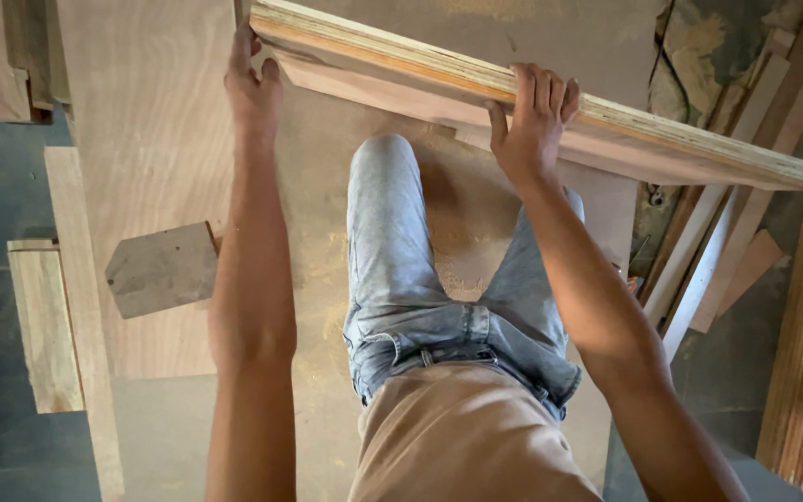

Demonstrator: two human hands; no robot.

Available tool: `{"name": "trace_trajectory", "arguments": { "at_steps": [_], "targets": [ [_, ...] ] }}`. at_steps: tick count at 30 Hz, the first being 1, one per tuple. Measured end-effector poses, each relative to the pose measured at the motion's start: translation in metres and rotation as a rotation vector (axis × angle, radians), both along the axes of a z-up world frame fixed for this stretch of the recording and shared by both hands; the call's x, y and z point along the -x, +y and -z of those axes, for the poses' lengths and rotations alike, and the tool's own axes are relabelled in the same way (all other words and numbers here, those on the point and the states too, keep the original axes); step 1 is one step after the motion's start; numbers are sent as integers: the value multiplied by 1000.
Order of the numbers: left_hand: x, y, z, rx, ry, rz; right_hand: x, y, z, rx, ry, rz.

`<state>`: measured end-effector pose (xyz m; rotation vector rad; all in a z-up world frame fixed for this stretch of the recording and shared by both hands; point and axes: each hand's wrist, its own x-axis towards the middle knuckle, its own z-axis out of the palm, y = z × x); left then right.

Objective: The person applies glue and nails a thin wooden strip onto a plywood board. They then hammer several nails into the plywood and proceed to assemble a wooden frame by joining multiple wooden pieces.

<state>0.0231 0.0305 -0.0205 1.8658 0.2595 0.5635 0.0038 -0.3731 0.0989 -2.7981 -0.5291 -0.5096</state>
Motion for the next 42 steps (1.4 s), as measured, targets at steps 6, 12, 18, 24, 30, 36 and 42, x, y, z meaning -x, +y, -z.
{"name": "trace_trajectory", "arguments": {
  "at_steps": [6, 12, 18, 24, 30, 36, 42],
  "targets": [
    [-2, -3, 11, 139, 68, 20, 3, -5, 7, -25, -14, -12],
    [-8, -12, 63, 91, 8, 2, 6, -5, -2, 33, 22, 14],
    [29, -39, 32, 296, 55, 34, -13, 56, -45, 103, 193, -54],
    [41, -42, -18, 313, 129, -32, -40, 102, -45, 159, 326, -264],
    [32, -35, 1, 317, 194, -7, -33, 106, -47, 271, 323, -251],
    [18, -33, 6, 155, 279, -72, -35, 111, -50, 256, 358, -216],
    [17, -20, -13, 80, 500, -86, -32, 111, -51, 252, 344, -241]
  ]
}}
